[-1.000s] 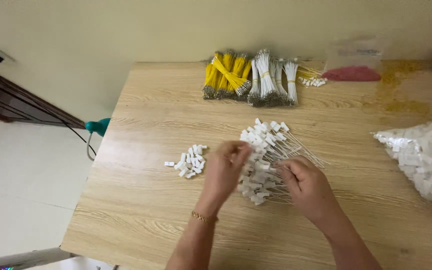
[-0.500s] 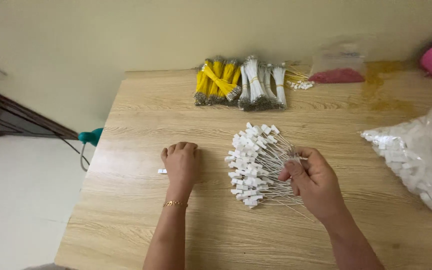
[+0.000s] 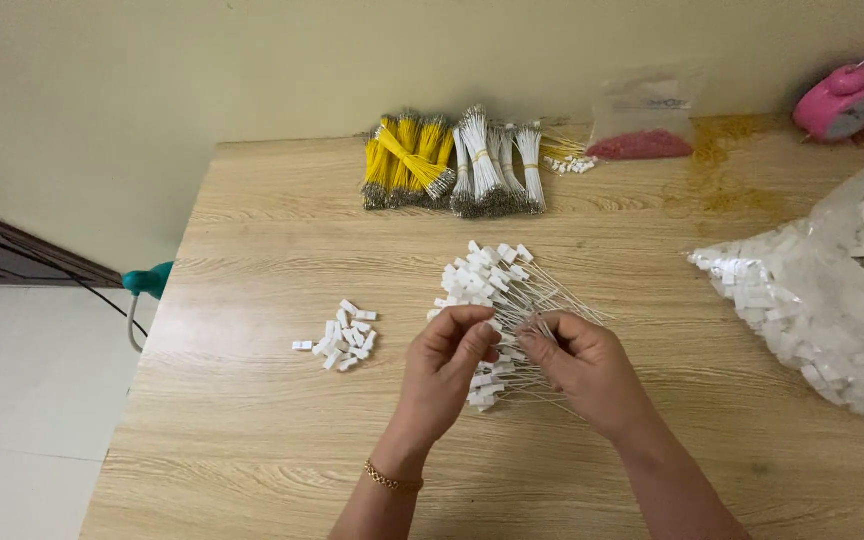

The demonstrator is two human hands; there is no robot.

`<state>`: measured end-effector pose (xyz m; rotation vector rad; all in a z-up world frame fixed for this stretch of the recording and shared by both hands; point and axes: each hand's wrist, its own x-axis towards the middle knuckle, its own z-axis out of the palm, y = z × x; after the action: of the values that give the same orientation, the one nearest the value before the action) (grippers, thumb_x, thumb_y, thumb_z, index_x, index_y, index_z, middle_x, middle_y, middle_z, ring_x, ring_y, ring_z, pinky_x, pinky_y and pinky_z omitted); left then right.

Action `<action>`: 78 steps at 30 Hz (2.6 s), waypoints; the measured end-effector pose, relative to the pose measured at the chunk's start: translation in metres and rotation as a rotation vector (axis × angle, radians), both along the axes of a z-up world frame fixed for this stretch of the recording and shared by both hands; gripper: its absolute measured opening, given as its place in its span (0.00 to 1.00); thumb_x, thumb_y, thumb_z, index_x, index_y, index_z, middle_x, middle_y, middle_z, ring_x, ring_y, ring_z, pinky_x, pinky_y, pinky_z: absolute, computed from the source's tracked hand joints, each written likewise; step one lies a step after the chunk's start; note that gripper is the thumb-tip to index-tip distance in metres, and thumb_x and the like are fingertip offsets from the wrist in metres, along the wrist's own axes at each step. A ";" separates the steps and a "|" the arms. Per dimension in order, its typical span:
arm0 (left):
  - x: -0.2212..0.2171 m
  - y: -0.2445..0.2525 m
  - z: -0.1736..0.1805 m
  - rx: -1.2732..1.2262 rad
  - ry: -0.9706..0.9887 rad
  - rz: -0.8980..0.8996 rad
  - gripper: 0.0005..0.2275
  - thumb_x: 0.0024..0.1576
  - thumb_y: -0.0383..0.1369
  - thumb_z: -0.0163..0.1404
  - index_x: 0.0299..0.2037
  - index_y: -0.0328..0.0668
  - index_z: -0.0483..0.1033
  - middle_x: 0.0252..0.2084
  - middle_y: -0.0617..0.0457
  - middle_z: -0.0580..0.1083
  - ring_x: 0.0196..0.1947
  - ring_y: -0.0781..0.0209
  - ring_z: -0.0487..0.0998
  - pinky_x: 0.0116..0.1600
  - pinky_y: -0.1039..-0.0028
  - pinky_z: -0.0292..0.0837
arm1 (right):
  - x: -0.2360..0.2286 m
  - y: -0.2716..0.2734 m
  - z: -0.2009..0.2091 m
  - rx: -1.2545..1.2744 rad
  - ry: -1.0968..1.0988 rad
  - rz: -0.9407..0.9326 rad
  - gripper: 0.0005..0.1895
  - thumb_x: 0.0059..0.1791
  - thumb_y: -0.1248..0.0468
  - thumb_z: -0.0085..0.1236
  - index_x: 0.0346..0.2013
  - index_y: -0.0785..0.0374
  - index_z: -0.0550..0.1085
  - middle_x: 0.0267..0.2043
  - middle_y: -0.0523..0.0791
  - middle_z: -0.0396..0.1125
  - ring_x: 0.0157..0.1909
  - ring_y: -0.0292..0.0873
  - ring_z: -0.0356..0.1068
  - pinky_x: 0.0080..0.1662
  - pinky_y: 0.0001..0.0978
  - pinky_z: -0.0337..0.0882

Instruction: Assembling small plastic connector housings onto thin metal wires.

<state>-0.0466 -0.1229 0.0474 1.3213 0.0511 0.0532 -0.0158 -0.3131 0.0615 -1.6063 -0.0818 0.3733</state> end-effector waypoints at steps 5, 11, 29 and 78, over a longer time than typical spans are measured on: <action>-0.003 -0.002 0.007 -0.037 0.076 -0.060 0.08 0.64 0.29 0.51 0.48 0.33 0.79 0.38 0.55 0.78 0.36 0.70 0.78 0.43 0.78 0.79 | -0.002 -0.001 -0.008 0.032 -0.138 0.047 0.08 0.52 0.63 0.59 0.38 0.66 0.79 0.29 0.37 0.69 0.31 0.28 0.64 0.33 0.22 0.66; -0.001 0.000 -0.001 -0.027 0.081 -0.050 0.09 0.65 0.30 0.52 0.47 0.32 0.80 0.37 0.54 0.78 0.35 0.69 0.78 0.42 0.78 0.77 | -0.005 0.001 0.004 -0.131 -0.178 0.029 0.07 0.51 0.63 0.60 0.36 0.64 0.79 0.24 0.37 0.66 0.25 0.29 0.60 0.27 0.24 0.62; -0.006 0.002 -0.003 -0.475 0.233 -0.122 0.12 0.67 0.37 0.48 0.50 0.34 0.75 0.33 0.50 0.76 0.26 0.65 0.76 0.35 0.72 0.78 | -0.015 0.006 0.035 -0.264 -0.332 0.015 0.05 0.48 0.65 0.60 0.35 0.63 0.78 0.27 0.40 0.70 0.26 0.32 0.66 0.28 0.27 0.67; -0.001 -0.012 -0.015 -0.325 0.307 0.048 0.13 0.65 0.40 0.49 0.38 0.37 0.77 0.25 0.52 0.75 0.18 0.65 0.74 0.25 0.77 0.71 | -0.016 0.014 0.026 -0.409 -0.476 0.037 0.08 0.47 0.65 0.60 0.39 0.63 0.74 0.34 0.45 0.72 0.33 0.43 0.75 0.35 0.34 0.74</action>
<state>-0.0481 -0.1351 0.0323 0.9940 0.3398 -0.1139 -0.0313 -0.2990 0.0873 -2.0764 -0.4204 0.0252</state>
